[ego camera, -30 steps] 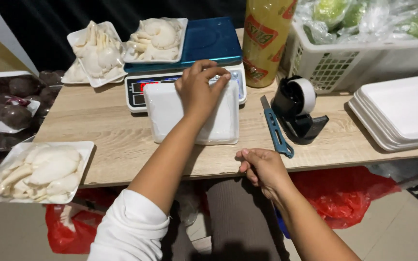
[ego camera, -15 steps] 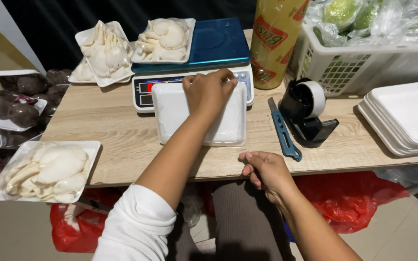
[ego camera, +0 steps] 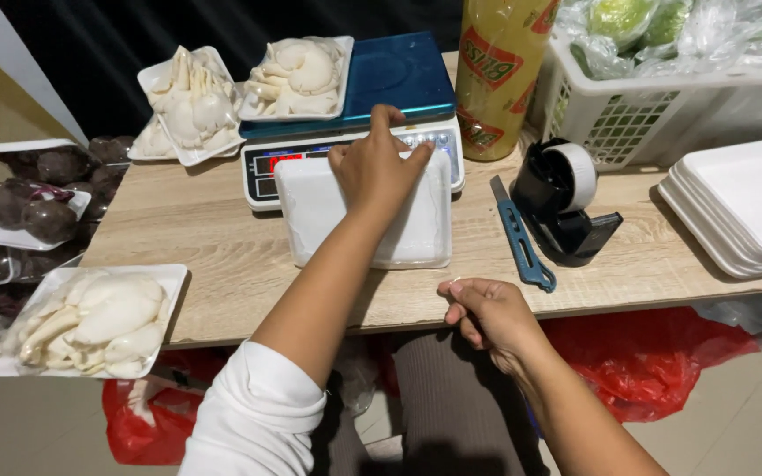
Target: The person wraps sliced white mushrooms on a foam tray with plastic film, using a tape dispenser to secure the film to the underside of the tray.
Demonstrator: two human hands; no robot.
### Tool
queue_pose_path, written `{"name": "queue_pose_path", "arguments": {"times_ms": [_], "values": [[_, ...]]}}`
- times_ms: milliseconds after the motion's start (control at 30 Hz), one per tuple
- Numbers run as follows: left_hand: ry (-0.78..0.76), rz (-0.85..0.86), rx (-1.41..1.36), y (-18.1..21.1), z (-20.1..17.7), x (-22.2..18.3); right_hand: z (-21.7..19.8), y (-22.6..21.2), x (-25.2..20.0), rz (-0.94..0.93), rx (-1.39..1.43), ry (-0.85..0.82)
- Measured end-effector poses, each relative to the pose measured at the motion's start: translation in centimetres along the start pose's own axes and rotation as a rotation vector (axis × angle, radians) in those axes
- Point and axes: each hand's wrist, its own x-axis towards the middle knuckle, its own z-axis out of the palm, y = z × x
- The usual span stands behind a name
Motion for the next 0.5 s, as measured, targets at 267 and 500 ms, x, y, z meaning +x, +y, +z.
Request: {"name": "queue_pose_path", "arguments": {"times_ms": [267,500], "values": [[0.088,0.067,-0.122,0.7,-2.2,-2.0,0.8,0.2,-0.4,0.03,0.038,-0.033],[0.174,0.1,-0.266,-0.4,-5.5,-4.4,2.5,0.8,0.0,-0.016,0.042,-0.061]]}}
